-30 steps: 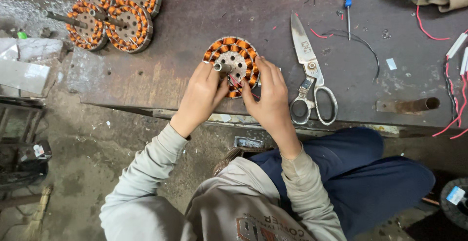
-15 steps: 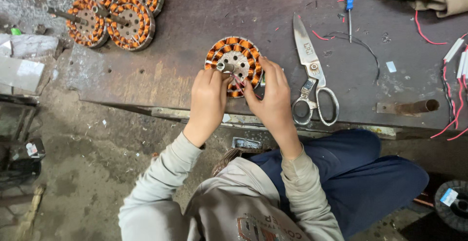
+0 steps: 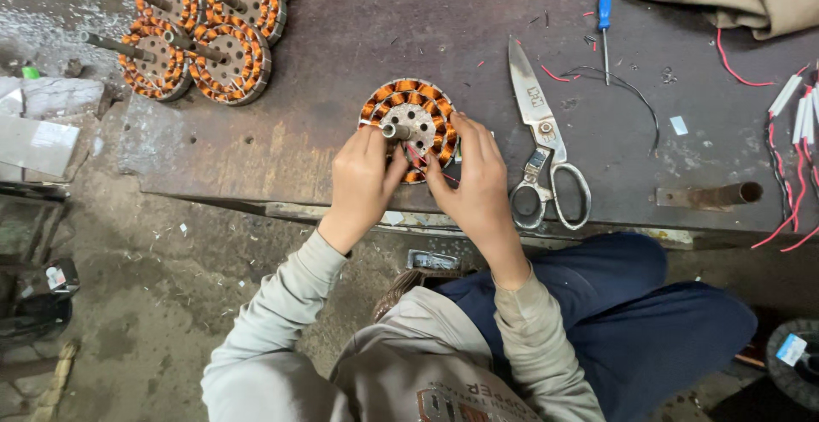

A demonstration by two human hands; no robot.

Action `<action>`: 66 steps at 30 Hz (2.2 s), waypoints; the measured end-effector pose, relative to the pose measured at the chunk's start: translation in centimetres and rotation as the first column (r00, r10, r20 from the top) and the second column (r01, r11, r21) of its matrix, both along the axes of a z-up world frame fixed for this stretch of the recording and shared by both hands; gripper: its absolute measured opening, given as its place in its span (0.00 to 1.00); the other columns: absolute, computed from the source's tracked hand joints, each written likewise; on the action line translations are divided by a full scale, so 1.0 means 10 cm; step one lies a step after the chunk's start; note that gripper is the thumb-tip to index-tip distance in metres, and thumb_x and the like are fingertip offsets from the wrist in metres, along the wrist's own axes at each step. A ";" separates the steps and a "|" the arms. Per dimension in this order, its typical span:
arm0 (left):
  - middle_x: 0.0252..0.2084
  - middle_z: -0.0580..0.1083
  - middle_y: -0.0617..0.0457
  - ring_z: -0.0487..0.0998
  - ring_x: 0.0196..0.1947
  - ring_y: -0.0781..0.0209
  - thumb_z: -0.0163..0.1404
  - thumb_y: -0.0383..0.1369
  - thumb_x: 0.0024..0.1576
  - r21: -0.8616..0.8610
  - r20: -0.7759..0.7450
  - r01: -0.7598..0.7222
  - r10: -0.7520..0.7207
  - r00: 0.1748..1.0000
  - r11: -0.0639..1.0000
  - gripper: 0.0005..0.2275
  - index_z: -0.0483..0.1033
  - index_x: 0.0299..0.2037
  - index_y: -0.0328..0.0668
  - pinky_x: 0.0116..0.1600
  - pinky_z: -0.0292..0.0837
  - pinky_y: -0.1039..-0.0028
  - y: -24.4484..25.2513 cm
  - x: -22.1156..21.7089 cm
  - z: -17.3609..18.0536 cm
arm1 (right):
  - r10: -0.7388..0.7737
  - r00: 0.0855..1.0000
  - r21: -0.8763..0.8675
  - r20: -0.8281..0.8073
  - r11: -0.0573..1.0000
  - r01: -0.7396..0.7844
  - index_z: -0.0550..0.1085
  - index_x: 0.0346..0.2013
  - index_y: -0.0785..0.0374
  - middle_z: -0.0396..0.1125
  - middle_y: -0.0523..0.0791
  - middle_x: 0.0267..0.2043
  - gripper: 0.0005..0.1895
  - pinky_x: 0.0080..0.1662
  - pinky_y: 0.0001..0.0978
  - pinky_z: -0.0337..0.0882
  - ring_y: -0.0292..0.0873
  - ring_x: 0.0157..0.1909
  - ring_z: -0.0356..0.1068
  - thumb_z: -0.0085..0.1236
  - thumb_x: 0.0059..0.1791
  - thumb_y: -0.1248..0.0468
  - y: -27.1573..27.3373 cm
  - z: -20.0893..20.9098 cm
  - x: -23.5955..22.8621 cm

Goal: The person sits at a workbench and wires a motor stator by inserting white plastic sleeves over copper coil ends, twisting wires together, and trimming excess wire with shears. The person repeats this process for multiple coil pairs on the stator.

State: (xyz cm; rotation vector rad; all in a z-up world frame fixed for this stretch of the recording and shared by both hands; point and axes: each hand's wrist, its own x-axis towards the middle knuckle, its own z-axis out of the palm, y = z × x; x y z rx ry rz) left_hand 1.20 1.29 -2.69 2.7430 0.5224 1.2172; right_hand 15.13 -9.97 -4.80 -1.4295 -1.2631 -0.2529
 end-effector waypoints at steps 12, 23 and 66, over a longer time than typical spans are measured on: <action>0.40 0.79 0.45 0.80 0.34 0.55 0.57 0.24 0.60 -0.263 0.054 -0.067 0.084 0.995 0.962 0.05 0.81 0.44 0.32 0.40 0.75 0.71 0.05 -0.40 0.21 | 0.033 0.994 -0.088 -0.105 0.995 -0.043 0.65 0.62 0.72 0.66 0.59 0.59 0.28 0.60 0.44 0.70 0.60 0.61 0.70 0.65 0.50 0.69 -0.06 0.11 -0.02; 0.28 0.76 0.56 0.73 0.27 0.74 0.60 0.27 0.58 -0.793 -0.099 0.063 -0.231 0.968 0.606 0.07 0.75 0.35 0.34 0.31 0.69 0.79 0.72 -0.43 0.14 | 0.041 0.997 -0.096 -0.064 0.994 -0.047 0.65 0.63 0.72 0.65 0.58 0.61 0.28 0.64 0.45 0.69 0.60 0.64 0.68 0.65 0.51 0.69 -0.03 0.11 -0.02; 0.45 0.70 0.41 0.76 0.34 0.48 0.58 0.24 0.56 -0.424 -0.122 0.284 -0.366 0.923 0.860 0.13 0.70 0.46 0.27 0.40 0.72 0.63 0.43 -0.21 0.49 | 0.032 0.983 -0.438 0.180 0.897 0.051 0.71 0.47 0.67 0.70 0.50 0.35 0.11 0.41 0.50 0.67 0.56 0.38 0.70 0.57 0.50 0.69 -0.26 0.47 -0.25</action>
